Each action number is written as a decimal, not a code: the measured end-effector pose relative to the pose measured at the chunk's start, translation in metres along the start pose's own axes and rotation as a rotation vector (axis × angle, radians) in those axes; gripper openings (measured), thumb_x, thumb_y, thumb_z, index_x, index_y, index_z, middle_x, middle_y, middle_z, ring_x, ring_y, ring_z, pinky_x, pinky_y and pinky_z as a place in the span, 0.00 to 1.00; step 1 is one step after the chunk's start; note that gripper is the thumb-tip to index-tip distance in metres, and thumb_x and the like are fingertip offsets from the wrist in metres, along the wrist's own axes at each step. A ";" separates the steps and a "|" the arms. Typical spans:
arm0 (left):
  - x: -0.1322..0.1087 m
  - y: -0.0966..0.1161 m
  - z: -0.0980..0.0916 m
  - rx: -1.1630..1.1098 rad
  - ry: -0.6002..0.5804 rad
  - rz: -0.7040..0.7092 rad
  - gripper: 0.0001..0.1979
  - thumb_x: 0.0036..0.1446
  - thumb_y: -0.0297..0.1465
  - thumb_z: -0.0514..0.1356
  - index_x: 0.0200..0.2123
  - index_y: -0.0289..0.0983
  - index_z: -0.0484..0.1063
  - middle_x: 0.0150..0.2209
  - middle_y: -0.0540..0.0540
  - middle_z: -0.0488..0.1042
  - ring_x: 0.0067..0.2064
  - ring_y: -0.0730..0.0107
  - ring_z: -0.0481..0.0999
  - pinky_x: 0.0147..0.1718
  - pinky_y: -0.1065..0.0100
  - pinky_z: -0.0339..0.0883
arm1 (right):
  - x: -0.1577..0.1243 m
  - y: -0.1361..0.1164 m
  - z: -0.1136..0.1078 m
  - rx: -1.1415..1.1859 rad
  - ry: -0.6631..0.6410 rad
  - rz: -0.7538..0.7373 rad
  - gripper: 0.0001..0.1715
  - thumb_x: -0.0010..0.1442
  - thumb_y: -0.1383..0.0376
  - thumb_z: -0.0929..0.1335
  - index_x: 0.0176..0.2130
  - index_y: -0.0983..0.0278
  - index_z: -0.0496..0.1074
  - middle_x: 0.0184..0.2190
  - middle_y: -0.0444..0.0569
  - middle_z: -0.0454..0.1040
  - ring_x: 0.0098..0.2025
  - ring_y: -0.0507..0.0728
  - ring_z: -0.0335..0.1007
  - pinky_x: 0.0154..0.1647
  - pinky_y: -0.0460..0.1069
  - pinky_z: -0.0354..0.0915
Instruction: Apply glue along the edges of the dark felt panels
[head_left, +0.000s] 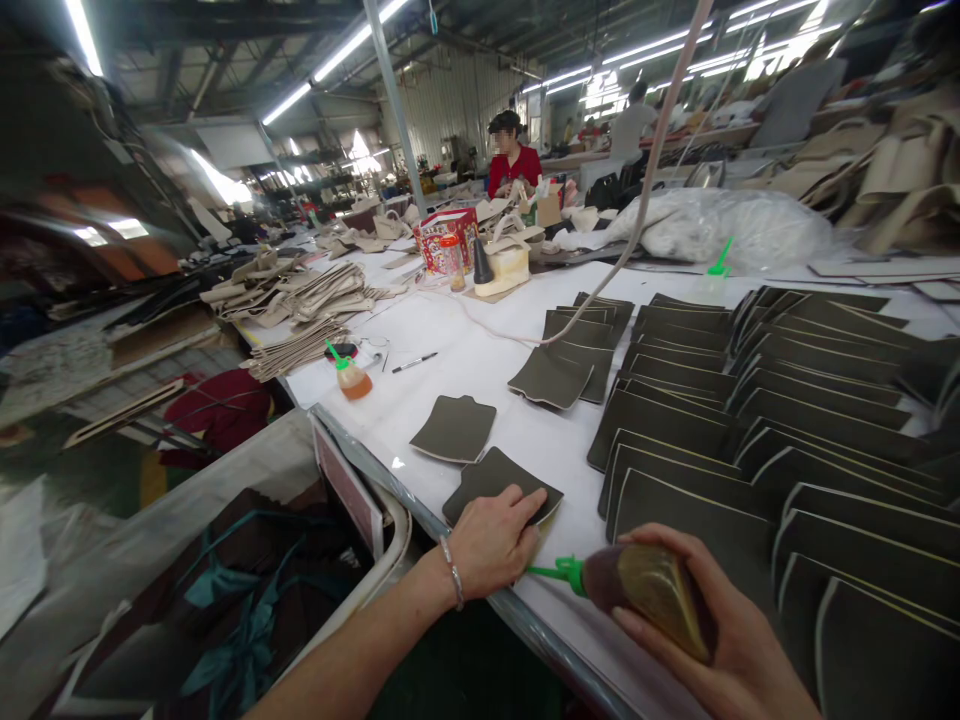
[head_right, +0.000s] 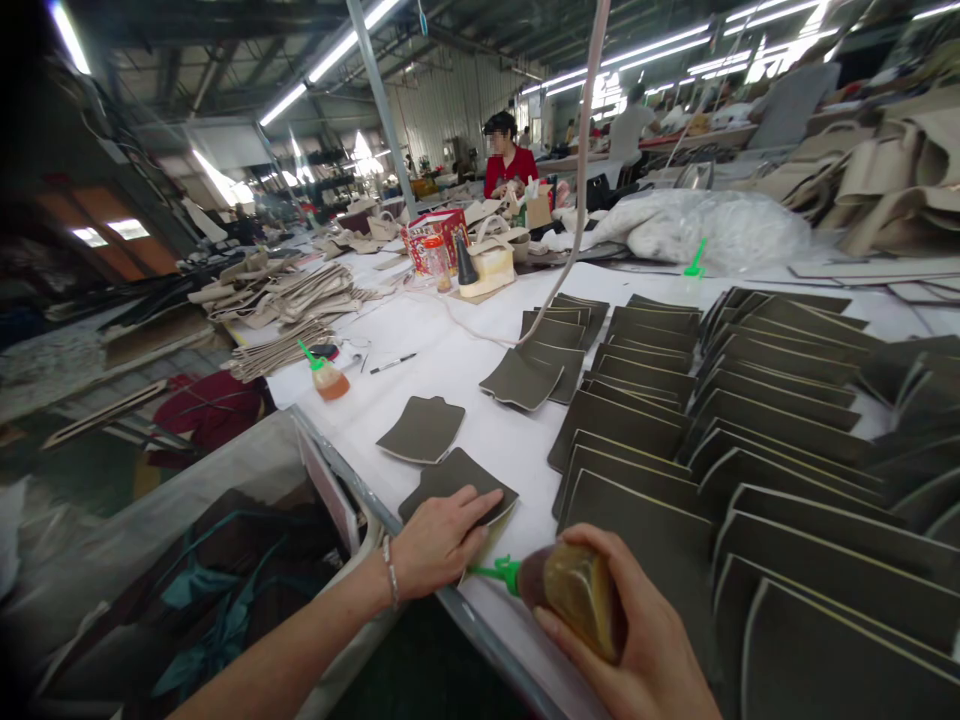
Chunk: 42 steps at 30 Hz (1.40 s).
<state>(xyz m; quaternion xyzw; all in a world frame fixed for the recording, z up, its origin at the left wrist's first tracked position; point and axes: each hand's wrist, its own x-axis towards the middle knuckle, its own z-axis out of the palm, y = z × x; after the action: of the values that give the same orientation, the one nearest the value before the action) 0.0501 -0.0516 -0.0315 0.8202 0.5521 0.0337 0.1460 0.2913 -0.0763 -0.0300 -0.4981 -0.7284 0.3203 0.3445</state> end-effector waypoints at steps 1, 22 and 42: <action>0.000 0.000 0.001 -0.001 0.005 -0.006 0.23 0.64 0.33 0.49 0.62 0.43 0.57 0.43 0.48 0.70 0.40 0.63 0.74 0.39 0.64 0.70 | -0.002 -0.001 0.001 -0.001 0.016 0.026 0.24 0.58 0.51 0.70 0.51 0.55 0.63 0.45 0.44 0.74 0.43 0.58 0.75 0.41 0.48 0.71; 0.000 0.002 0.002 -0.003 0.008 -0.034 0.23 0.63 0.33 0.49 0.61 0.43 0.58 0.43 0.48 0.70 0.40 0.63 0.75 0.39 0.64 0.70 | -0.008 0.006 -0.005 -0.054 0.077 0.035 0.26 0.57 0.50 0.70 0.51 0.56 0.64 0.47 0.47 0.73 0.44 0.61 0.74 0.42 0.50 0.72; -0.027 -0.013 -0.002 0.005 0.316 -0.587 0.23 0.57 0.35 0.62 0.53 0.33 0.66 0.47 0.38 0.70 0.51 0.52 0.68 0.50 0.57 0.64 | -0.026 0.042 -0.025 1.244 0.463 0.745 0.18 0.55 0.53 0.70 0.46 0.52 0.75 0.50 0.45 0.77 0.51 0.67 0.72 0.43 0.54 0.76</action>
<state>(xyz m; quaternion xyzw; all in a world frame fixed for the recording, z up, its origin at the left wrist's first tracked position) 0.0276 -0.0712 -0.0308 0.6110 0.7809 0.1155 0.0600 0.3399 -0.0853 -0.0543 -0.4795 -0.1064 0.6544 0.5749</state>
